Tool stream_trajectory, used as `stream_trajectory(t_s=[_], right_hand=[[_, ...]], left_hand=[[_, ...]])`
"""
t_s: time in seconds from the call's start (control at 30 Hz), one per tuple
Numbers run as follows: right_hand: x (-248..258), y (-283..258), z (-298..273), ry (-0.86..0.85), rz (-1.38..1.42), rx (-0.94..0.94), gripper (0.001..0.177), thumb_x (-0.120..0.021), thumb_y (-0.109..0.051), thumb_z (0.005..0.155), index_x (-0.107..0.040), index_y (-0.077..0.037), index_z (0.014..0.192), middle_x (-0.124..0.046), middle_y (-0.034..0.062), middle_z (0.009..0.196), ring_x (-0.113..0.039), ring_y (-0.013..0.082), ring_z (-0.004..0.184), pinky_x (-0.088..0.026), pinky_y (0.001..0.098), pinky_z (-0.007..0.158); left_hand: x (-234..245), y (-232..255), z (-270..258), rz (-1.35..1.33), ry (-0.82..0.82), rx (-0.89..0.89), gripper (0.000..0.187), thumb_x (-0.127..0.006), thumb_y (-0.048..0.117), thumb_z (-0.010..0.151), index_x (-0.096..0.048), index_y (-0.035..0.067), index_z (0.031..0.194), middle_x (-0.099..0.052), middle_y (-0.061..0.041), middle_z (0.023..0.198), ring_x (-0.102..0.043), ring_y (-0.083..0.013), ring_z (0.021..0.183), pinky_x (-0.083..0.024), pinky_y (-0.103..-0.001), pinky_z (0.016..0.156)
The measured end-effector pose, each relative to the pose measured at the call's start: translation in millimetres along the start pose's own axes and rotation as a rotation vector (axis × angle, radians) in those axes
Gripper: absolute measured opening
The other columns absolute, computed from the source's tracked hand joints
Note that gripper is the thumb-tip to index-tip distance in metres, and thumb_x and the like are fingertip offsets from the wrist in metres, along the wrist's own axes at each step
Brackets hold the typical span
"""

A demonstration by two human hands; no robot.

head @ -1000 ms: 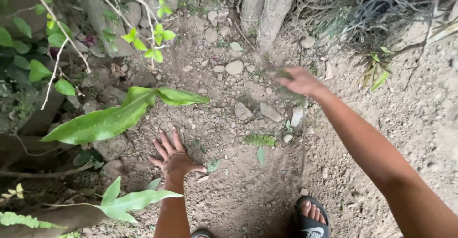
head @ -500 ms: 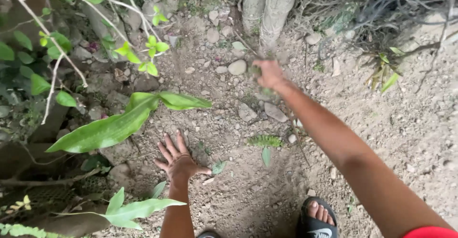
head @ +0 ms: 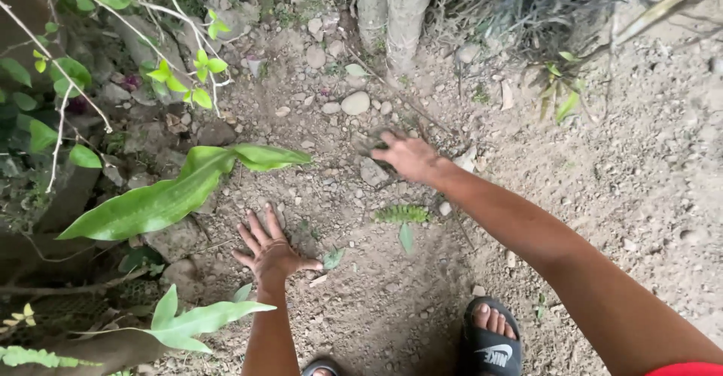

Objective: Pulling weeds and clearing debris from a garden bed by hand.

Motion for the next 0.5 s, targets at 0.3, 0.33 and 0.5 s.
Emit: stream_trajectory(t_s=[0.3, 0.33, 0.5], right_hand=[[24.9, 20.1, -28.2, 0.233, 0.73, -0.164, 0.056, -0.073, 0.01, 0.069, -0.077, -0.027, 0.111, -0.078, 0.0063, 0.099, -0.075, 0.0259, 0.09, -0.062, 0.0381, 0.084], [22.6, -0.1, -35.9, 0.097, 0.744, -0.105, 0.054, -0.068, 0.013, 0.074, -0.075, -0.021, 0.116, -0.076, 0.0109, 0.11, -0.074, 0.029, 0.094, -0.063, 0.0386, 0.083], [-43.3, -61.8, -66.4, -0.151, 0.387, 0.112, 0.044, -0.068, -0.003, 0.089, -0.065, -0.023, 0.128, -0.057, 0.0154, 0.134, -0.07, 0.0312, 0.104, -0.065, 0.0346, 0.07]], left_hand=[[0.9, 1.1, -0.6, -0.007, 0.077, -0.051, 0.184, -0.107, 0.064, 0.034, 0.018, 0.025, 0.163, 0.017, -0.016, 0.169, 0.014, -0.0423, 0.154, -0.002, -0.077, 0.112], [2.3, 1.7, -1.6, 0.007, 0.071, -0.042, 0.184, -0.108, 0.063, 0.036, 0.02, 0.026, 0.162, 0.019, -0.016, 0.169, 0.015, -0.0418, 0.154, -0.003, -0.076, 0.112], [-1.1, 0.4, -2.4, 0.028, 0.037, -0.029, 0.183, -0.107, 0.062, 0.041, 0.027, 0.027, 0.16, 0.025, -0.014, 0.168, 0.019, -0.041, 0.153, -0.003, -0.076, 0.113]])
Point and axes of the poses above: each hand's wrist, its own z-axis towards the middle knuckle, its own x-axis out of the back of the hand, y = z × x, the point moved 7 cm from there along z, towards the middle knuckle
